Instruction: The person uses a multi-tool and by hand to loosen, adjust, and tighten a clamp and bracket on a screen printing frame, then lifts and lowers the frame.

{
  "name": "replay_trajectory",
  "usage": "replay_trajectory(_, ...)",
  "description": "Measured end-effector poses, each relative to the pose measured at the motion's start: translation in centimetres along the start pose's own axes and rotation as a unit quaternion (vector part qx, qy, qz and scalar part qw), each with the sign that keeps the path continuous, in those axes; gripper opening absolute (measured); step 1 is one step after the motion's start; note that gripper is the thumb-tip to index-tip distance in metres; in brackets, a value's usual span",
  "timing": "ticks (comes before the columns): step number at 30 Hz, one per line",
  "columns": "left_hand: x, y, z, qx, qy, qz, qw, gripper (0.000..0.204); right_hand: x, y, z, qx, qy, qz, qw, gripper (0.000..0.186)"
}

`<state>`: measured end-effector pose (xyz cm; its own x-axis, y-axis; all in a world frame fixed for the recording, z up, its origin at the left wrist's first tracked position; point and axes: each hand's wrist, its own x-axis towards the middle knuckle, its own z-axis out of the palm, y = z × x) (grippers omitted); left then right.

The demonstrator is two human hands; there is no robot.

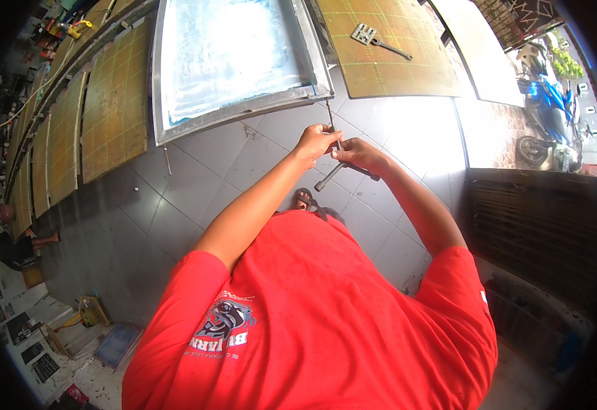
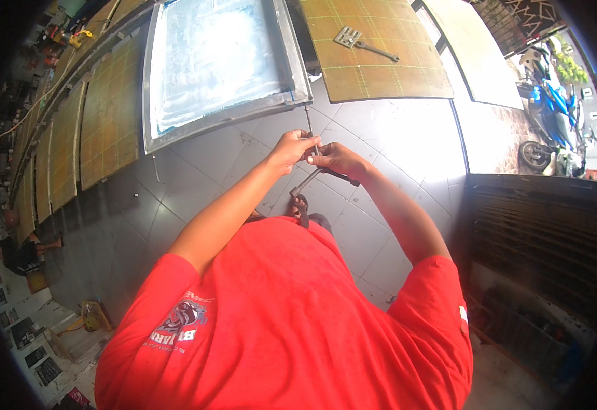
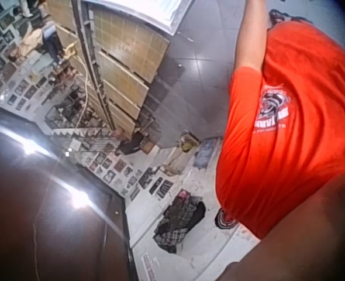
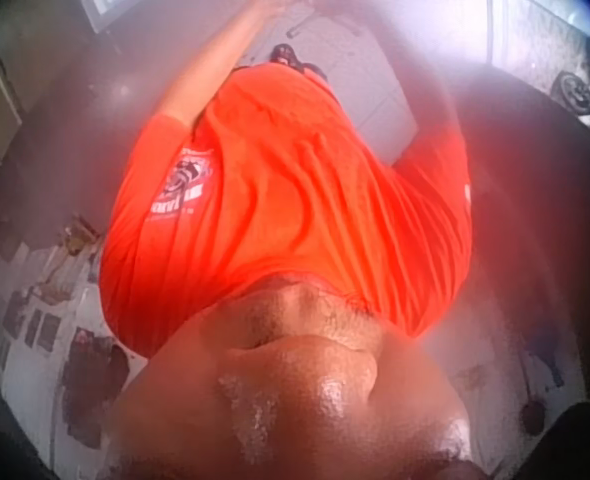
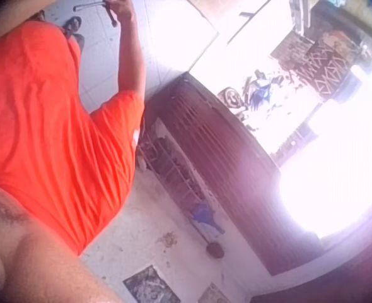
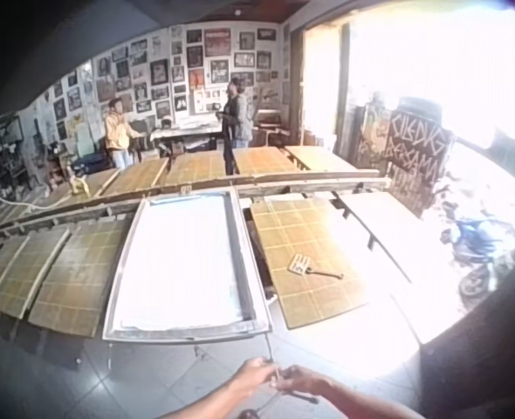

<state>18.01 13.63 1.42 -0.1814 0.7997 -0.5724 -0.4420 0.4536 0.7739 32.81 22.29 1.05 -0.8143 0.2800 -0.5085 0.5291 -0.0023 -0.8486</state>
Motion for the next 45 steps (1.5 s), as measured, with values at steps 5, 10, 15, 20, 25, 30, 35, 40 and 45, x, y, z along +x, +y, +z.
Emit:
replay_trajectory(5,0.7,-0.5,-0.4,0.007,0.026,-0.001,1.0,0.012,-1.2,-1.5,-0.1,0.253,-0.103,0.06,0.96,0.033)
replay_trajectory(10,1.0,-0.9,-0.9,-0.037,-0.012,-0.015,0.999,0.014,0.1,2.2,-1.2,0.23,-0.139,-0.01,0.963,0.028)
replay_trajectory(15,0.9,-1.2,-1.0,-0.155,-0.085,-0.03,0.984,0.016,1.2,4.1,-0.6,0.274,-0.139,-0.029,0.951,0.024)
replay_trajectory(20,0.9,-1.5,-1.1,-0.156,-0.057,-0.029,0.986,0.017,0.6,3.9,0.0,0.258,-0.085,-0.018,0.962,0.028)
replay_trajectory(25,0.9,-1.2,0.0,-0.101,-0.008,-0.044,0.994,0.018,0.0,2.4,2.4,0.147,0.012,-0.075,0.986,0.04)
replay_trajectory(30,1.6,-1.9,-0.5,-0.074,-0.029,-0.039,0.996,0.02,-1.6,0.6,0.7,0.125,-0.065,0.018,0.99,0.045)
replay_trajectory(35,0.8,-1.8,0.0,-0.183,-0.079,-0.045,0.979,0.021,-4.6,0.6,-3.2,0.13,0.024,0.049,0.99,0.045)
replay_trajectory(40,1.1,-2.8,0.5,-0.26,-0.148,-0.02,0.954,0.025,-7.1,15.1,-0.6,0.679,0.112,0.005,0.725,0.043)
replay_trajectory(45,1.0,-3.4,0.1,-0.34,-0.137,-0.003,0.93,0.026,-8.3,8.2,9.9,0.79,-0.039,0.004,0.612,0.069)
